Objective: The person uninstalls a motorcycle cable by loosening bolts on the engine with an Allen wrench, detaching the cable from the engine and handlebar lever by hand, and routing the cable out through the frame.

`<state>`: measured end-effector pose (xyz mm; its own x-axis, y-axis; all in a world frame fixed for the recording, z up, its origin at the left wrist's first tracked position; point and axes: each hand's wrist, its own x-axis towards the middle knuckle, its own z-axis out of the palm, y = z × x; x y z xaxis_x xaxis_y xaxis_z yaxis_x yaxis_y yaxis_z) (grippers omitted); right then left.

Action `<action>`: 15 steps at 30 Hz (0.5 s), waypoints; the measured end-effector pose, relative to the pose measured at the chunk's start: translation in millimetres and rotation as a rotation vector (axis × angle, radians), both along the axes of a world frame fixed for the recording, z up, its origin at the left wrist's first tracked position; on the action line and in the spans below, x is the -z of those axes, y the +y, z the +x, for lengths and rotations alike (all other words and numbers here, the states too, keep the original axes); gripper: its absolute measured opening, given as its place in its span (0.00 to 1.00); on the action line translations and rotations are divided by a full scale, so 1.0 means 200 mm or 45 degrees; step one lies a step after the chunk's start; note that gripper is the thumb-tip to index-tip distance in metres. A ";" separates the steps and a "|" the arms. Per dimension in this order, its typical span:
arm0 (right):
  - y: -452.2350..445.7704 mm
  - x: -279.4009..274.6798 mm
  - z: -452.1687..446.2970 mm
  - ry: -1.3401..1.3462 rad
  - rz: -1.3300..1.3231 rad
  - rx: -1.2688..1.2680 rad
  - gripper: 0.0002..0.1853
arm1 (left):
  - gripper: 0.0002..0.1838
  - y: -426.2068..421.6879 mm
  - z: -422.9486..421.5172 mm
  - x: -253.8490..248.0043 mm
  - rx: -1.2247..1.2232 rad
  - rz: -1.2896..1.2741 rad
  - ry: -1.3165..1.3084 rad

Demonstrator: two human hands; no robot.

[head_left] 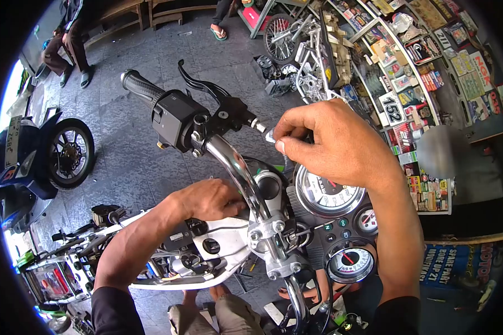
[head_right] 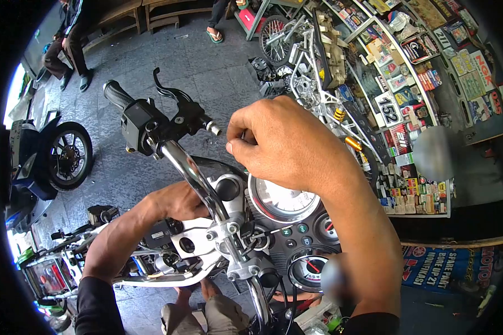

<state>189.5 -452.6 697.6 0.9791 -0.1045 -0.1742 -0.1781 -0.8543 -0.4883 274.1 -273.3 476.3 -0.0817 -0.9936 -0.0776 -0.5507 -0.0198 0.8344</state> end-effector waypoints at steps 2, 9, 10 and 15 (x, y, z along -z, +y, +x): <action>0.01 -0.02 0.01 0.064 0.020 0.062 0.12 | 0.12 -0.03 0.00 -0.12 0.059 0.206 0.073; -0.03 0.05 0.00 0.097 0.027 0.060 0.11 | 0.15 -0.07 -0.06 0.13 -0.085 -0.155 0.077; -0.01 0.03 0.01 0.134 0.043 0.102 0.09 | 0.15 -0.07 -0.04 0.13 -0.067 -0.088 0.072; 0.00 0.04 0.02 0.121 -0.020 0.130 0.10 | 0.15 -0.08 -0.09 0.04 -0.205 -0.225 0.068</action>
<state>193.0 -452.6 689.1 0.9425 -0.2063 -0.2630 -0.3092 -0.8368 -0.4518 255.7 -289.7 467.8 0.0794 -0.9919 0.0987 -0.5072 0.0450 0.8606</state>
